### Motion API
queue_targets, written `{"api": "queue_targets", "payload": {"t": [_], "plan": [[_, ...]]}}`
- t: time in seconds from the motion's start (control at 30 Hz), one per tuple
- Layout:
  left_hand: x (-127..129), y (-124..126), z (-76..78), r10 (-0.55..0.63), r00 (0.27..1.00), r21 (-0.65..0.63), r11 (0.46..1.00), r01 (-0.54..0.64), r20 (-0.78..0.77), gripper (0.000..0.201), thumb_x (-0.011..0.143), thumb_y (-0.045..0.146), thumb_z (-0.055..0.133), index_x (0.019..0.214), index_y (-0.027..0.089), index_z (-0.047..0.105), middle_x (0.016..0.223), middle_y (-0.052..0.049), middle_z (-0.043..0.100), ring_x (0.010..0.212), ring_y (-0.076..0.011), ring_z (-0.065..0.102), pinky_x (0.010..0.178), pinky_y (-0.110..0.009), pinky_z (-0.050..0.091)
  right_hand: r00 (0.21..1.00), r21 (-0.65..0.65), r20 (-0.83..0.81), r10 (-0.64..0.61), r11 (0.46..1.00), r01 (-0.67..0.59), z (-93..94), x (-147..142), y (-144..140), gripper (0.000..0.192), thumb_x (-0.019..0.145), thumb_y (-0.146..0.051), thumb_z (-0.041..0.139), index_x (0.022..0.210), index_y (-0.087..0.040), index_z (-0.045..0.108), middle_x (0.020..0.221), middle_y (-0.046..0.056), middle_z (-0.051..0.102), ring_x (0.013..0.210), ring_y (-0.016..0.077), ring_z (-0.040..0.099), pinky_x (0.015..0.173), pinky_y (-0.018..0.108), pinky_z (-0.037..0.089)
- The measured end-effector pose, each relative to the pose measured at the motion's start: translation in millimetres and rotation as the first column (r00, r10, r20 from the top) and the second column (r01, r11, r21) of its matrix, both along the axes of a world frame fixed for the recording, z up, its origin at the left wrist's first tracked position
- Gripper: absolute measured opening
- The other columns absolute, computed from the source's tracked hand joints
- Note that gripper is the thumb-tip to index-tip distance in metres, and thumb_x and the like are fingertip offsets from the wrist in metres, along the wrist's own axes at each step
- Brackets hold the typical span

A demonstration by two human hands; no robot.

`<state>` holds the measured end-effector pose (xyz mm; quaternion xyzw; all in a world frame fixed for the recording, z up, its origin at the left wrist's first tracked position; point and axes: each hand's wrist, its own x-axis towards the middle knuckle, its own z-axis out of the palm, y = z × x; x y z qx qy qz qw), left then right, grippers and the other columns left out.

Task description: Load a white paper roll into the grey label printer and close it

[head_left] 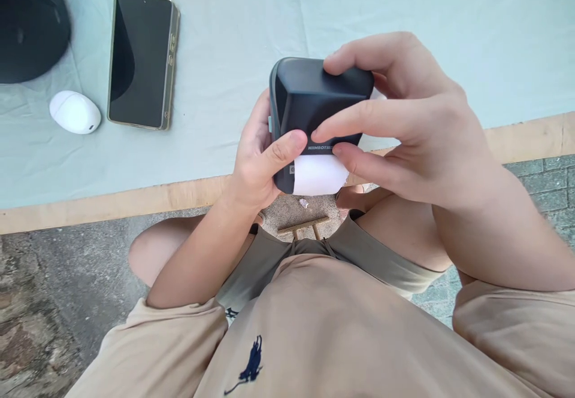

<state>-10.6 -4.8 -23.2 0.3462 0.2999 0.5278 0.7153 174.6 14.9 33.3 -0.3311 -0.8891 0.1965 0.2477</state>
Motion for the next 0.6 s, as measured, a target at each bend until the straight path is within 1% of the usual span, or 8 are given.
{"api": "queue_targets", "payload": {"t": [0.07,0.13,0.2,0.27,0.37,0.43,0.5,0.6], "plan": [[1,-1,2.4,0.007,0.999,-0.043,0.999,-0.005,0.039,0.029,0.082,0.031,0.066,0.110,0.027,0.057,0.102,-0.004,0.067,0.127,-0.0287,0.055,0.091,-0.036,0.055,1.000,0.024,-0.022,0.005,1.000,-0.004,-2.8,-1,1,0.022,0.085,-0.018,0.053,0.103,-0.026,0.062,0.133,0.005,0.044,0.127,0.0166,0.049,0.100,0.034,0.053],[2,-1,5.5,0.010,0.993,-0.043,0.999,-0.005,0.118,0.027,0.085,0.036,0.064,0.110,0.028,0.057,0.108,-0.004,0.067,0.129,-0.0275,0.053,0.097,-0.037,0.052,0.998,0.062,-0.054,0.029,0.998,-0.026,-6.1,-2,2,0.024,0.085,-0.018,0.052,0.105,-0.027,0.062,0.135,0.002,0.044,0.131,0.0163,0.047,0.109,0.037,0.049],[4,-1,9.0,-0.011,0.983,-0.066,0.998,0.024,0.181,0.028,0.091,0.045,0.052,0.110,0.026,0.059,0.116,-0.005,0.065,0.133,-0.0264,0.050,0.104,-0.038,0.049,0.996,0.104,-0.075,0.051,0.994,-0.043,-8.7,-3,4,0.027,0.084,-0.016,0.050,0.107,-0.026,0.062,0.137,0.000,0.044,0.133,0.0163,0.045,0.119,0.041,0.041],[5,0,12.0,-0.010,0.982,-0.119,0.992,0.033,0.189,0.036,0.096,0.046,0.038,0.108,0.022,0.061,0.118,-0.005,0.065,0.136,-0.0255,0.046,0.107,-0.040,0.047,0.996,0.150,-0.079,0.043,0.988,-0.031,-9.7,-3,5,0.029,0.084,-0.015,0.050,0.110,-0.023,0.060,0.136,0.001,0.046,0.132,0.0159,0.046,0.124,0.042,0.036],[5,2,12.7,0.059,0.988,-0.196,0.980,-0.031,0.143,0.040,0.099,0.039,0.031,0.104,0.018,0.064,0.116,-0.007,0.067,0.140,-0.0242,0.042,0.112,-0.038,0.043,0.997,0.189,-0.077,-0.001,0.982,0.015,-8.3,-3,6,0.031,0.085,-0.016,0.049,0.116,-0.016,0.056,0.133,0.004,0.051,0.128,0.0136,0.049,0.124,0.039,0.037],[4,3,10.0,0.080,0.990,-0.219,0.974,-0.052,0.117,0.042,0.100,0.038,0.030,0.104,0.016,0.065,0.119,-0.009,0.066,0.141,-0.0243,0.040,0.114,-0.039,0.040,0.998,0.167,-0.063,-0.032,0.985,0.042,-6.8,-1,7,0.032,0.087,-0.018,0.048,0.118,-0.014,0.054,0.133,0.005,0.052,0.128,0.0131,0.049,0.123,0.036,0.037],[3,4,5.7,0.073,0.991,-0.212,0.976,-0.048,0.112,0.043,0.099,0.040,0.030,0.104,0.015,0.065,0.123,-0.009,0.065,0.142,-0.0251,0.038,0.115,-0.040,0.039,0.997,0.120,-0.050,-0.059,0.991,0.064,-5.4,0,8,0.032,0.088,-0.021,0.049,0.119,-0.012,0.054,0.135,0.007,0.051,0.129,0.0149,0.049,0.120,0.034,0.040],[2,5,-0.8,0.057,0.992,-0.147,0.988,-0.040,0.114,0.038,0.098,0.041,0.034,0.104,0.020,0.065,0.121,-0.005,0.066,0.143,-0.0251,0.037,0.115,-0.043,0.040,0.996,0.061,-0.058,-0.070,0.995,0.074,-3.9,2,8,0.035,0.088,-0.024,0.052,0.120,-0.011,0.053,0.132,0.009,0.055,0.128,0.0169,0.053,0.111,0.032,0.048]]}}
